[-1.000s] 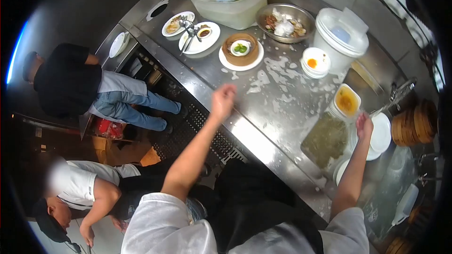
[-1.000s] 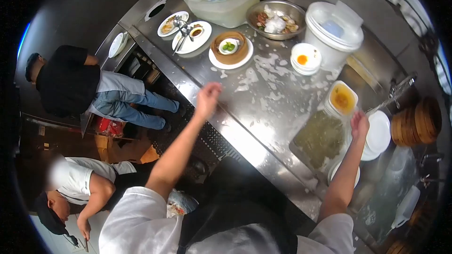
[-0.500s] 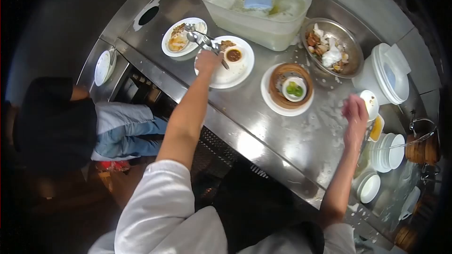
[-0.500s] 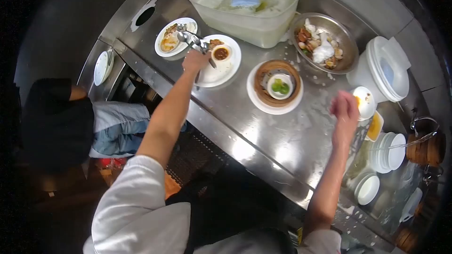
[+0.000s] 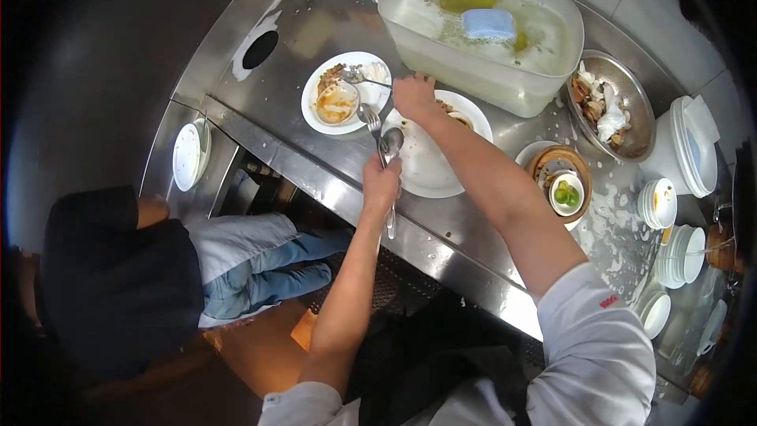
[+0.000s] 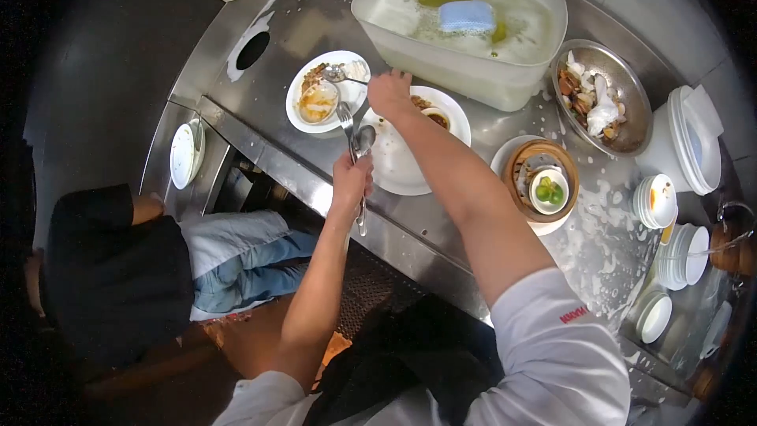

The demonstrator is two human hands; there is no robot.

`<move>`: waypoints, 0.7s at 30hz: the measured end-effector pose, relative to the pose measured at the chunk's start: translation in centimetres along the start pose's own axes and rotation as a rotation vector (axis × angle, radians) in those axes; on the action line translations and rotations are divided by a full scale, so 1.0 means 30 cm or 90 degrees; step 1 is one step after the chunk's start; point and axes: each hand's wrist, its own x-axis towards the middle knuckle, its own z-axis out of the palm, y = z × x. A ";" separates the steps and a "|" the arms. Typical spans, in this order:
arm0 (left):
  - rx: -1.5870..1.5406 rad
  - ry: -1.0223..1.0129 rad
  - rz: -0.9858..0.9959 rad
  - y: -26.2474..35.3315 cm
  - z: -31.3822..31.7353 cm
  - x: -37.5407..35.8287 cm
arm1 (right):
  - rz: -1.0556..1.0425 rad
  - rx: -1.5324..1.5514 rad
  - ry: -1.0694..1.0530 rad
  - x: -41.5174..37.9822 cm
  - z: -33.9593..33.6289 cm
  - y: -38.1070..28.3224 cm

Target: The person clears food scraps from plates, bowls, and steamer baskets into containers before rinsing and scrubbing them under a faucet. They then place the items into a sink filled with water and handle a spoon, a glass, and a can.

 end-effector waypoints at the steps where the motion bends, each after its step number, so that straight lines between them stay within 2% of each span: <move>1: -0.032 -0.007 -0.011 0.001 -0.005 -0.007 | -0.002 -0.031 -0.042 0.012 0.013 0.004; 2: -0.045 -0.039 -0.034 -0.004 -0.017 0.003 | -0.004 -0.062 -0.085 0.013 0.020 0.007; 5: -0.073 -0.121 -0.096 -0.016 -0.043 0.015 | -0.043 -0.015 0.092 -0.021 0.022 0.033; 7: -0.051 -0.168 -0.119 -0.009 -0.037 0.012 | 0.001 0.043 0.025 -0.059 -0.093 0.035; 8: -0.061 -0.186 -0.142 -0.009 -0.032 0.003 | 0.025 0.075 -0.008 -0.091 -0.153 0.030; 11: -0.092 -0.256 -0.220 -0.002 -0.020 -0.034 | 0.069 0.208 0.100 -0.224 -0.249 0.084; 13: -0.119 -0.327 -0.272 0.006 -0.015 -0.068 | 0.032 0.322 0.182 -0.348 -0.312 0.141; 14: -0.132 -0.362 -0.296 0.015 -0.016 -0.076 | 0.080 0.376 0.147 -0.424 -0.362 0.155; 15: -0.089 -0.370 -0.266 0.023 -0.026 -0.079 | 0.129 0.430 0.112 -0.509 -0.413 0.158; 17: 0.008 -0.197 -0.120 -0.002 -0.027 -0.013 | 0.266 0.539 0.039 -0.684 -0.484 0.144; 18: 0.205 -0.064 0.009 -0.005 -0.025 0.064 | 0.295 0.570 0.029 -0.772 -0.487 0.147; 20: 0.401 0.113 0.398 -0.029 -0.049 0.265 | 0.348 0.637 0.031 -0.915 -0.493 0.141; 21: 0.555 0.182 0.366 0.008 -0.041 0.319 | 0.379 0.668 0.048 -0.984 -0.506 0.140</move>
